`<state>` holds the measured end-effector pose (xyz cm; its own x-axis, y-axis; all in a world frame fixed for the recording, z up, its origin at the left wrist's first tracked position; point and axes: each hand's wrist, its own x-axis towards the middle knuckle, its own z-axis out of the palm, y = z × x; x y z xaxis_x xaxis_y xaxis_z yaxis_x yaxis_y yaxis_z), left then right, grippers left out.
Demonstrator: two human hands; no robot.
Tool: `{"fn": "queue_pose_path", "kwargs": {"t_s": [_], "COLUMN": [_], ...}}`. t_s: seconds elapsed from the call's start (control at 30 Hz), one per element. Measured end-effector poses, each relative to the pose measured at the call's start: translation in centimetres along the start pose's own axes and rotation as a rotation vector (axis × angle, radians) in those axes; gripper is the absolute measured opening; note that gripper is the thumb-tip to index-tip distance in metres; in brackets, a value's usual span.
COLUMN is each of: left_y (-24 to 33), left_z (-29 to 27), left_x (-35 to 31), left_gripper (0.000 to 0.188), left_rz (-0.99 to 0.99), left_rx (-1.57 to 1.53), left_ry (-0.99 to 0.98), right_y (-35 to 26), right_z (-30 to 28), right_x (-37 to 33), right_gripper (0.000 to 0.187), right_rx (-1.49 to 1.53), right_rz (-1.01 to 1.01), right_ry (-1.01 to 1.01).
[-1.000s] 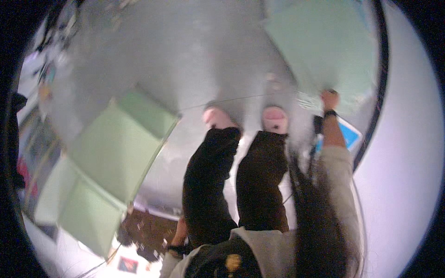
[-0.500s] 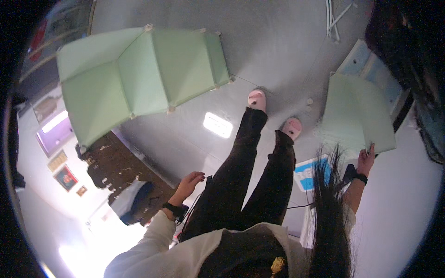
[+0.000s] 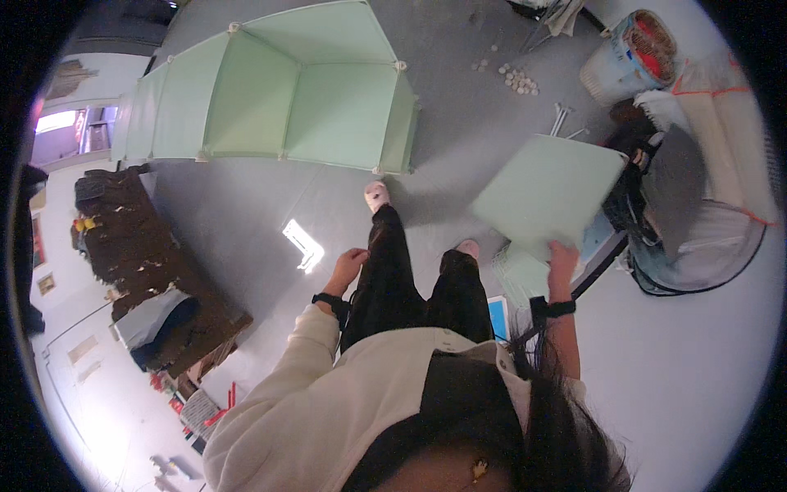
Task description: The person assembles a modular structure by connecting light green plastic panels with white corner connectors and zip ties. They repeatedly pick up panels, align edges, insert connectors, and secure joints with zip ties.
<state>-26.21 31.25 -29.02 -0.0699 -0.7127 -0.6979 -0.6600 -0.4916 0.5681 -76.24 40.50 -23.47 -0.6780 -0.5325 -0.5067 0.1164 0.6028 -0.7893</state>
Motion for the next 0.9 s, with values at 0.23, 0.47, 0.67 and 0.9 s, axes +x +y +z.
{"fn": "queue_pose_path", "kwargs": {"t_s": [0.23,0.47,0.67,0.9], "left_y": [1.7,7.2,13.9,14.6], "left_z": [-7.4,-12.4,-9.4,-5.9], "left_x": [12.9,17.8,18.9,20.2], "left_gripper": [0.029,0.039,0.04,0.028], "left_rz": [0.178,-0.307,-0.702,-0.661], "left_rx": [-0.141,-0.656,-1.018,-1.383], "left_ry": [-0.235,-0.731,-0.827,-0.752], "right_y": [-13.7,-22.8,-24.1,-25.7], "right_z": [19.0,30.5,35.6,37.9], "right_x": [-8.2,-11.9,-11.0,-10.1], "right_gripper": [0.029,0.029,0.028,0.03], "right_rx": [-0.138,-0.395,-0.517,-0.64], "right_rz": [-0.335,-0.444,-0.431,-0.425], "right_ry": [-0.105,-0.036,-0.049,-0.088]}}
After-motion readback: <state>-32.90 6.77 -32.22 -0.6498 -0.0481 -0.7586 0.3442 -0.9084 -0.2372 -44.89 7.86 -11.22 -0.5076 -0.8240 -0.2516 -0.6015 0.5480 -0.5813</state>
